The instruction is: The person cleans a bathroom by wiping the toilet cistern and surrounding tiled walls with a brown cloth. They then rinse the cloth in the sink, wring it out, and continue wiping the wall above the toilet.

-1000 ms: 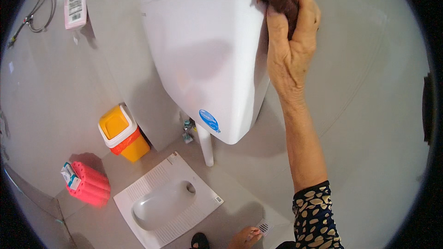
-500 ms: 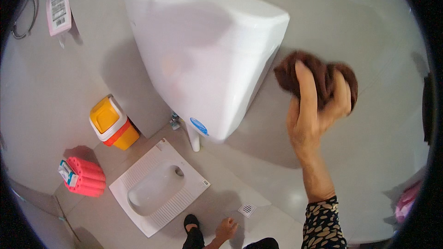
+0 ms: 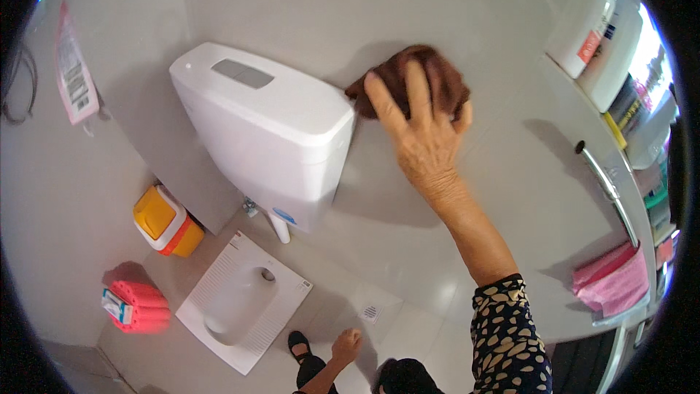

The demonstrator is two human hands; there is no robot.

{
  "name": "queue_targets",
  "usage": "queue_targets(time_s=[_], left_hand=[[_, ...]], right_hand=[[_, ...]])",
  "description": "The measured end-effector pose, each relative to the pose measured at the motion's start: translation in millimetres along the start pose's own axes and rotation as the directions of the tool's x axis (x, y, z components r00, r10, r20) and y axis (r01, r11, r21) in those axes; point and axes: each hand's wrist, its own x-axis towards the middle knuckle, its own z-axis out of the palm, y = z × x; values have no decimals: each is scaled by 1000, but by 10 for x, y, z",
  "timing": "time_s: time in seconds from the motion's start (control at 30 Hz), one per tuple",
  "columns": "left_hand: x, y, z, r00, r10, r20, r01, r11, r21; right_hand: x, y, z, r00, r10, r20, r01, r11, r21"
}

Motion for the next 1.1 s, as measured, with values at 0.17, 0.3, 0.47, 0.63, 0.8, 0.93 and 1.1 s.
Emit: queue_targets(time_s=[0.17,0.3,0.47,0.63,0.8,0.93,1.1], left_hand=[[92,586,-355,983,181,18,-180,983,-46],[46,952,-641,971,170,170,-169,985,-20],[-12,1153,-907,911,141,387,-141,990,-30],[-19,1379,-1122,888,97,450,-162,981,107],[51,1571,-1074,919,41,392,-112,981,159],[-48,1571,-810,937,31,349,-115,968,222],[-361,1419,-286,894,-114,434,39,983,178]], right_hand=[[-317,368,-317,996,-22,90,18,999,35],[-628,662,-576,991,48,123,-45,999,-30],[-1045,1088,-1006,972,154,177,-133,983,-126],[-1545,1458,-1339,963,233,137,-203,958,-205],[-2349,1722,-1526,918,349,186,-294,917,-270],[-3117,1812,-1551,879,390,275,-329,913,-242],[-4243,1585,-1896,616,566,548,-581,796,-168]])
